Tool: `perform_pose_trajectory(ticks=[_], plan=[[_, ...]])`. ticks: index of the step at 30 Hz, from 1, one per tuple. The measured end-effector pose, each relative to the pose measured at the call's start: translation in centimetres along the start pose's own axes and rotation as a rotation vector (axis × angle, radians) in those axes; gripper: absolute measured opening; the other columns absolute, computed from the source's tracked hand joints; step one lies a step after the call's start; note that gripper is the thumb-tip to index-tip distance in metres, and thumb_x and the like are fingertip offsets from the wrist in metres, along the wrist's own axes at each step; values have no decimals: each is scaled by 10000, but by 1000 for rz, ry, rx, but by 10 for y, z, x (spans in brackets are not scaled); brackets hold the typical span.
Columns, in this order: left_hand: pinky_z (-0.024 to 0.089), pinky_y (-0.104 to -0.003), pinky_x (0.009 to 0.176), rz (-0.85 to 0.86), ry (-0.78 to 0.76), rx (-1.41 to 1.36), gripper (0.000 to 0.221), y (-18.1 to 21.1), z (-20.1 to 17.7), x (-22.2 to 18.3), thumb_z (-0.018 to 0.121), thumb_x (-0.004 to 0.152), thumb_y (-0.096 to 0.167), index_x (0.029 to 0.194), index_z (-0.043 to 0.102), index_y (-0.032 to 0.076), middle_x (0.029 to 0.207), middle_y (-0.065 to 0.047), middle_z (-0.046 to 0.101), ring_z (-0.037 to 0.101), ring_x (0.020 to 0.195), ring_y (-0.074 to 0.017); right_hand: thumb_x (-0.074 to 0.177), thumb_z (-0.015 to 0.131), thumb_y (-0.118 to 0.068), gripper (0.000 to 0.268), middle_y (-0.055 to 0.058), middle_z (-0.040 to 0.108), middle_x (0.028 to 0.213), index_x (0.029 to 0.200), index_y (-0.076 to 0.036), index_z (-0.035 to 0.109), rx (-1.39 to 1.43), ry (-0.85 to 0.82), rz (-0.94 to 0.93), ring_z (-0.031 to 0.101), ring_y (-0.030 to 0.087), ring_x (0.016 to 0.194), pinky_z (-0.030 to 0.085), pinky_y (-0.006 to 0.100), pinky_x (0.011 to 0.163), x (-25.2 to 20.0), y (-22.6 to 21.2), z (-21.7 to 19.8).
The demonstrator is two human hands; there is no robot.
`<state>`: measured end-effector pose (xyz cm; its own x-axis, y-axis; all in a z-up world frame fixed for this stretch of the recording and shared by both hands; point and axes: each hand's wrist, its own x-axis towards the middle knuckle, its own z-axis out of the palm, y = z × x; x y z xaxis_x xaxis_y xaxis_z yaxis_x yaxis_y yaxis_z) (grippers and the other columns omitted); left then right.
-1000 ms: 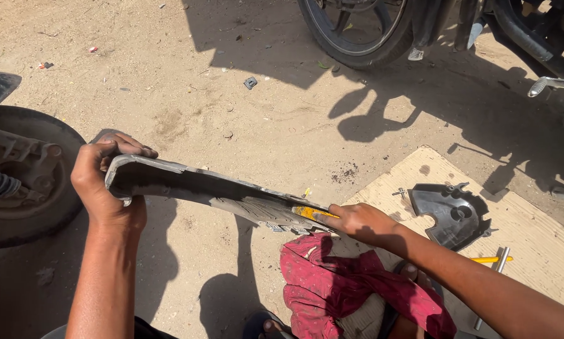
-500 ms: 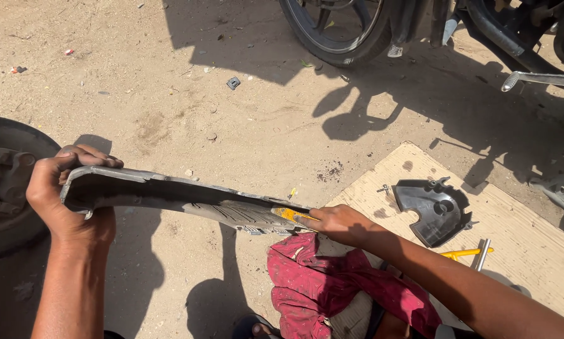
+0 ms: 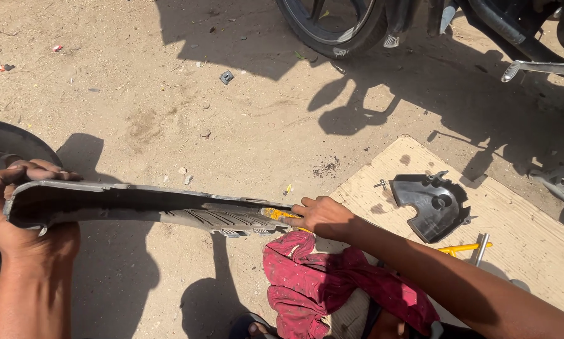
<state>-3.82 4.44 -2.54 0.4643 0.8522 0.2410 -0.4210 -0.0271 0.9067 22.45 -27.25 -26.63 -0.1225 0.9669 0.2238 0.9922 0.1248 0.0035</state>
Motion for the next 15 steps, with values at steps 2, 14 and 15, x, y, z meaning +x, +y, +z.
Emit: perform_pose_trajectory(ticks=[2, 14, 15], plan=[[545, -424, 957, 9, -29, 3, 201, -4, 3, 1, 498, 964, 208, 815, 555, 86, 818, -100, 578, 587, 835, -219, 844, 596, -106, 513, 42, 647, 942, 1346, -204, 631, 5, -40, 21, 665, 234, 853, 573, 346, 589, -7, 4, 5], [581, -458, 954, 0, 15, 115, 195, 6, 11, 4, 504, 926, 236, 863, 612, 87, 836, -104, 619, 663, 876, -265, 866, 629, -36, 477, 45, 634, 894, 1308, -216, 632, 335, 103, -87, 686, 218, 796, 571, 393, 711, -17, 18, 11], [577, -462, 971, 13, 6, 125, 200, 4, 11, 3, 502, 922, 225, 863, 623, 78, 835, -109, 621, 654, 876, -268, 827, 631, -58, 573, 46, 663, 899, 1385, -190, 631, 35, 1, -36, 687, 212, 750, 587, 353, 599, -2, 7, -21]])
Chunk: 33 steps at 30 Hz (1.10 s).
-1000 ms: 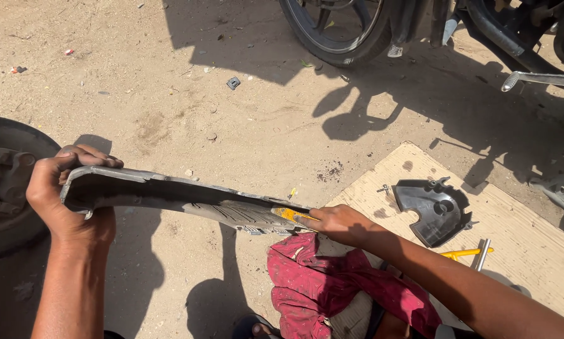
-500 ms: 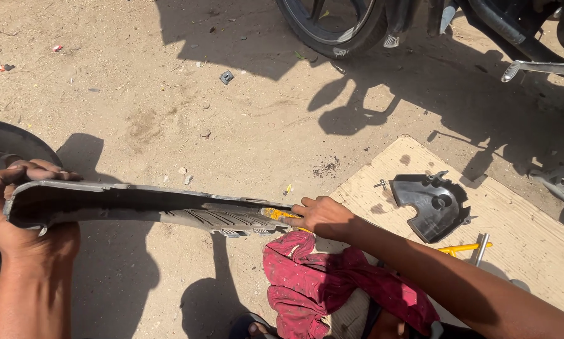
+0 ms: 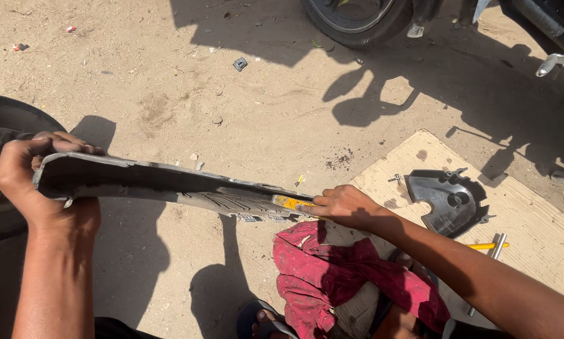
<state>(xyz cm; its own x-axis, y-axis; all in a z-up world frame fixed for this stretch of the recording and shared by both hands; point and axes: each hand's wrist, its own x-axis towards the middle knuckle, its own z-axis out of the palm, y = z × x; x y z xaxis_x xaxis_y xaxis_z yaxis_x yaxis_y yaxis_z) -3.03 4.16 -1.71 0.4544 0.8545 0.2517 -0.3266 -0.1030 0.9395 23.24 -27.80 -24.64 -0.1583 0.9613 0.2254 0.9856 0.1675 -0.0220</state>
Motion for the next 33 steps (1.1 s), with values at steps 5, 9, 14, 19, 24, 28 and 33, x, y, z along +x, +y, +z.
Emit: perform_pose_trajectory(ticks=[5, 9, 14, 19, 24, 28, 33], plan=[[541, -443, 965, 35, -55, -27, 209, -6, -7, -1, 507, 955, 211, 823, 588, 69, 810, -106, 574, 606, 848, -240, 867, 630, -94, 461, 57, 655, 870, 1317, -193, 649, 11, -66, 102, 691, 255, 785, 575, 386, 589, -17, 9, 42], [544, -421, 985, -31, -28, -47, 232, 3, 3, -9, 507, 968, 248, 822, 579, 82, 803, -88, 564, 608, 867, -215, 962, 630, -169, 296, 73, 666, 877, 1255, -178, 668, 170, -229, 257, 702, 242, 803, 574, 371, 667, -61, 29, 79], [564, -432, 991, -27, 39, -12, 185, 10, 19, -6, 525, 921, 244, 858, 614, 95, 835, -87, 594, 618, 864, -227, 953, 624, -163, 336, 63, 687, 892, 1287, -165, 657, 149, -118, 139, 702, 242, 791, 580, 372, 654, -19, 10, 35], [563, -441, 1017, 3, 5, 5, 193, 6, 11, -7, 523, 938, 237, 836, 600, 93, 835, -98, 601, 623, 860, -236, 823, 636, -133, 499, 47, 709, 941, 1318, -190, 650, 57, 28, 62, 707, 253, 787, 584, 380, 621, 3, 3, 37], [560, -436, 983, -16, 50, -86, 151, 7, 17, -11, 509, 925, 227, 875, 591, 111, 792, -75, 569, 616, 868, -209, 942, 577, -124, 464, 84, 701, 943, 1382, -264, 625, 79, -138, 172, 719, 271, 792, 587, 406, 620, -3, 2, 34], [564, -449, 1008, 10, 18, -53, 163, -2, 1, -6, 494, 927, 213, 849, 575, 94, 804, -83, 591, 601, 863, -220, 929, 566, -107, 499, 91, 702, 918, 1399, -268, 609, 79, -193, 180, 719, 282, 822, 583, 422, 629, 3, -5, 18], [572, -436, 997, -15, 62, -22, 152, 0, -6, -6, 500, 915, 214, 907, 610, 109, 855, -80, 604, 645, 885, -230, 968, 549, -138, 332, 117, 710, 890, 1274, -192, 666, 62, -233, 219, 729, 295, 833, 583, 440, 658, 7, -7, 39]])
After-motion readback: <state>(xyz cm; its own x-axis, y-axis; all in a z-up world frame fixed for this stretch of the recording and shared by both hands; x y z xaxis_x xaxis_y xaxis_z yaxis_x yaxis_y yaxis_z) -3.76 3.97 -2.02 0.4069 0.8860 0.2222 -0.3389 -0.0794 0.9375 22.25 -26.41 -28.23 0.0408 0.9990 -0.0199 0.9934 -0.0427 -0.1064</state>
